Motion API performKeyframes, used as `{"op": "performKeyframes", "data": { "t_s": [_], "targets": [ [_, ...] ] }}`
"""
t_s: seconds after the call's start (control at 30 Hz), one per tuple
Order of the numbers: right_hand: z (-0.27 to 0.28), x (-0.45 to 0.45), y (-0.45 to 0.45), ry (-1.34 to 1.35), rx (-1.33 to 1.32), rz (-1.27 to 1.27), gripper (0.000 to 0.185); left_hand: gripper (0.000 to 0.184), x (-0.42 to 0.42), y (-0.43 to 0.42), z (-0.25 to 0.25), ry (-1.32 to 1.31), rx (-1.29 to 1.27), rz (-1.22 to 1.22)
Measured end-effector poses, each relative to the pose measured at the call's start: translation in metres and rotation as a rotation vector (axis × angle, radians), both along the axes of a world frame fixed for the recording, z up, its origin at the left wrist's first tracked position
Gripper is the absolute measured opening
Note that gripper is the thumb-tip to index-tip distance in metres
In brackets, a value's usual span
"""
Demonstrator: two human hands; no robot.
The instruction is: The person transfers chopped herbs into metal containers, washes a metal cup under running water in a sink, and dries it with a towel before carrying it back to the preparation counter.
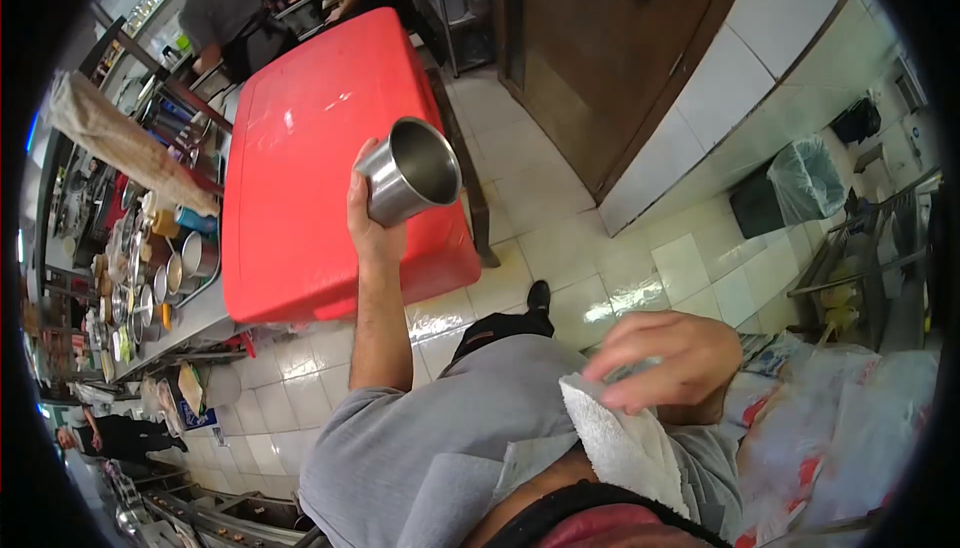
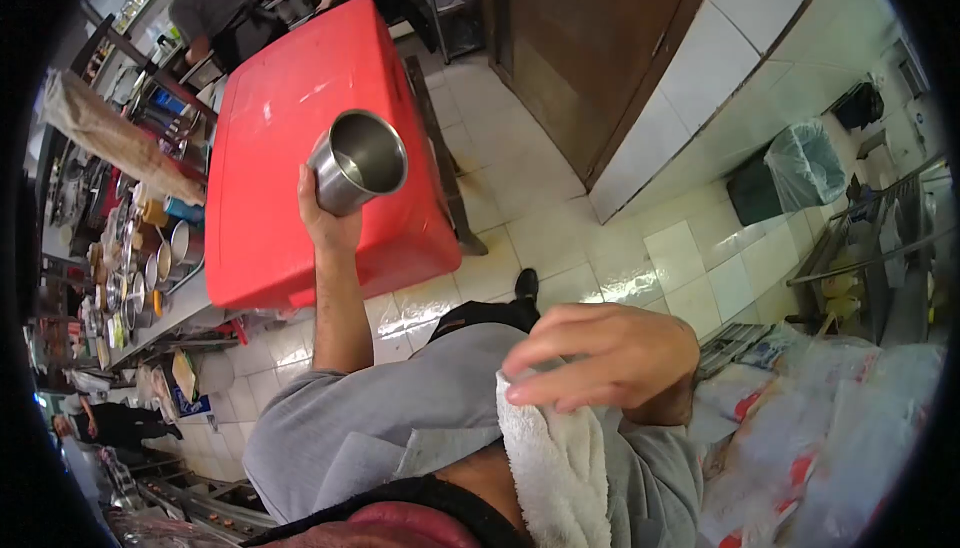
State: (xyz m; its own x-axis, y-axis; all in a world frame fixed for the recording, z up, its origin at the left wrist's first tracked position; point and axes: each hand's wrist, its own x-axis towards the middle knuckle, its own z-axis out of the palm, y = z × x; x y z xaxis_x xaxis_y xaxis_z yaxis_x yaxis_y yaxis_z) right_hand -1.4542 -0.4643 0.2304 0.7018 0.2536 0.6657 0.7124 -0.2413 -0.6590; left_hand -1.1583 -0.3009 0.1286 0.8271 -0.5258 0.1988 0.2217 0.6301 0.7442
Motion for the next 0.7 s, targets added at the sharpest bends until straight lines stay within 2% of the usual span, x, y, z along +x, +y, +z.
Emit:
{"op": "performKeyframes", "data": {
  "t_s": [0.07,0.1,0.13,0.2,0.23,0.3,0.33,0.37,0.4,0.47,0.5,0.53,0.6,0.63,0.7],
  "targets": [
    [-0.007,0.014,-0.044,0.478,-0.333,0.203,0.046,0.064,0.009,-0.025,-0.002,-0.001,-0.001,0.017],
    [-0.021,0.020,-0.066,0.551,-0.240,0.224,0.055,0.064,0.015,-0.040,-0.003,0.015,0.004,0.050],
    [-0.026,0.025,-0.087,0.558,-0.255,0.223,0.055,0.064,0.022,-0.053,-0.003,0.037,0.014,0.085],
    [-0.030,0.034,-0.119,0.746,-0.068,0.336,0.055,0.064,0.032,-0.073,-0.001,0.110,-0.014,0.088],
    [-0.026,0.040,-0.131,0.744,-0.038,0.333,0.045,0.066,0.036,-0.082,0.003,0.109,-0.018,0.104],
    [-0.027,0.052,-0.158,0.772,-0.021,0.354,0.038,0.068,0.037,-0.090,0.009,0.140,0.000,0.149],
    [-0.029,0.058,-0.168,0.776,-0.003,0.356,0.031,0.071,0.039,-0.092,0.013,0.065,0.034,0.150],
    [-0.028,0.066,-0.174,0.719,0.071,0.249,0.023,0.074,0.043,-0.094,0.016,-0.019,0.068,0.150],
    [-0.026,0.075,-0.181,0.723,0.079,0.279,0.023,0.074,0.044,-0.094,0.015,-0.014,0.086,0.175],
    [-0.020,0.099,-0.199,0.607,0.019,-0.157,0.022,0.078,0.049,-0.097,0.014,-0.036,0.160,0.216],
    [-0.012,0.117,-0.204,0.527,0.068,-0.234,0.017,0.078,0.053,-0.097,0.011,-0.025,0.169,0.241],
    [-0.005,0.134,-0.211,0.520,0.068,-0.209,0.017,0.078,0.055,-0.099,0.011,-0.032,0.175,0.265],
    [0.007,0.169,-0.228,0.344,0.149,-0.232,0.011,0.078,0.056,-0.104,0.012,0.019,0.191,0.334],
    [0.015,0.188,-0.229,0.304,0.243,-0.281,0.013,0.077,0.057,-0.106,0.011,0.021,0.193,0.349],
    [0.012,0.222,-0.229,0.216,0.570,-0.139,0.016,0.074,0.057,-0.112,0.009,-0.014,0.192,0.397]
  ]
}}
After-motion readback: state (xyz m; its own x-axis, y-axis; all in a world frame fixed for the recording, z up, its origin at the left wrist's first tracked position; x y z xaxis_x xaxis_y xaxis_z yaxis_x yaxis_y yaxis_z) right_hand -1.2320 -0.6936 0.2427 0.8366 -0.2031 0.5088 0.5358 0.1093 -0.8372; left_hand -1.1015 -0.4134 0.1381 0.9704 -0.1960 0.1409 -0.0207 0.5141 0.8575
